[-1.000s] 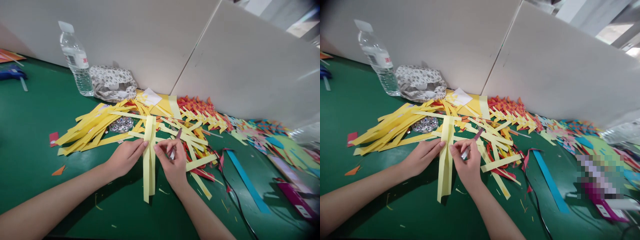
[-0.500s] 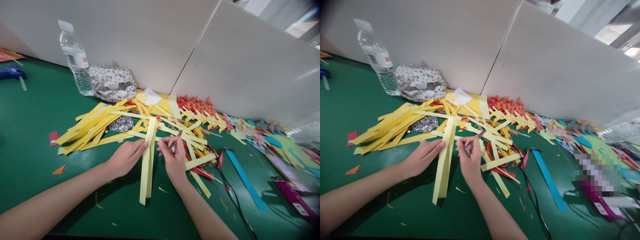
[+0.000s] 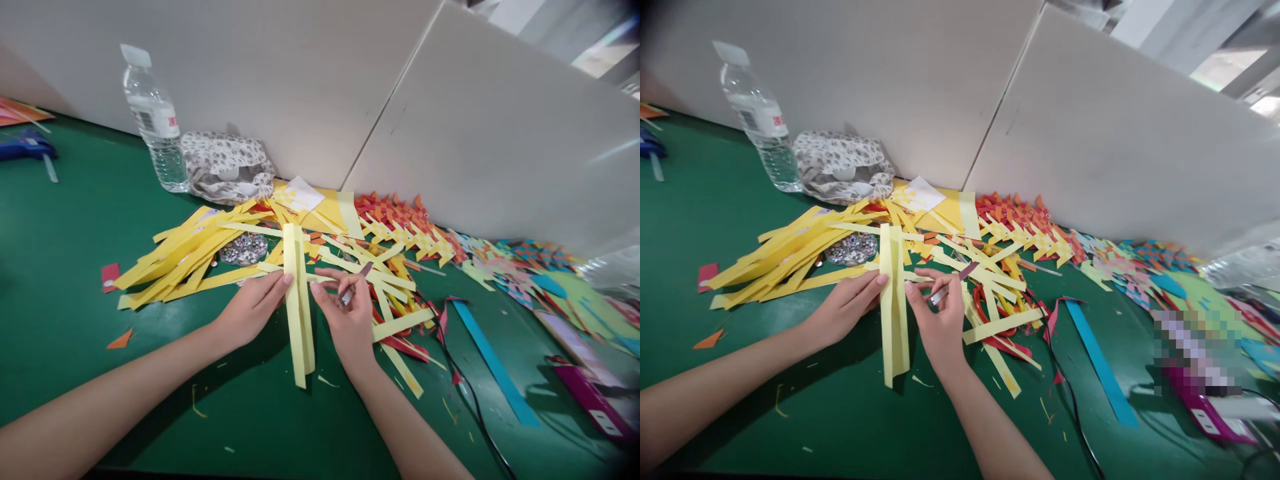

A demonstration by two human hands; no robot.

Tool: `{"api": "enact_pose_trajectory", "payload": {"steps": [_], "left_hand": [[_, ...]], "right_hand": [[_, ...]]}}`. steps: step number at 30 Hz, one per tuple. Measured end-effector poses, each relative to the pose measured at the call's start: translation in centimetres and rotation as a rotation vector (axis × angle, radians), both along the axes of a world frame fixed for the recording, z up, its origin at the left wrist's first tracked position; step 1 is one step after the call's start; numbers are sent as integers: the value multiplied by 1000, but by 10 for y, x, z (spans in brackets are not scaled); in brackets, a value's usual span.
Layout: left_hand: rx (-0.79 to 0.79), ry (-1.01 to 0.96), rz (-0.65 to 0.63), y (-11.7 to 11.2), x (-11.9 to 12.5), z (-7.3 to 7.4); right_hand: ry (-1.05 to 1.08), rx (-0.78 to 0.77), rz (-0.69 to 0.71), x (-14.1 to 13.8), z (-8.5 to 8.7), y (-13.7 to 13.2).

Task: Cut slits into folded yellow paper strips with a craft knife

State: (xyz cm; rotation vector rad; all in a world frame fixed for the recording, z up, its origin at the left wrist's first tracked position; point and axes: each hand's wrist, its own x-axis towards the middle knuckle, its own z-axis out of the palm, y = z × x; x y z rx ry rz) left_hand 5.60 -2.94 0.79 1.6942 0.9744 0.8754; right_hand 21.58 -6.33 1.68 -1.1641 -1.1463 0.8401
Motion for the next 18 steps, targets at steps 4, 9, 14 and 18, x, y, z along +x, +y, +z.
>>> {"api": "enact_pose_trajectory", "payload": {"steps": [4, 9, 14, 18], "left_hand": [[-38, -31, 8, 0, 0, 1], [-99, -91, 99, 4, -2, 4], [-106, -190, 225, 18, -9, 2], [-142, -197, 297, 28, -16, 1]], "right_hand": [[-56, -76, 78, 3, -3, 3], [-329, 98, 9, 4, -3, 1], [-638, 368, -68, 6, -1, -3], [-806, 498, -97, 12, -2, 0]]}}
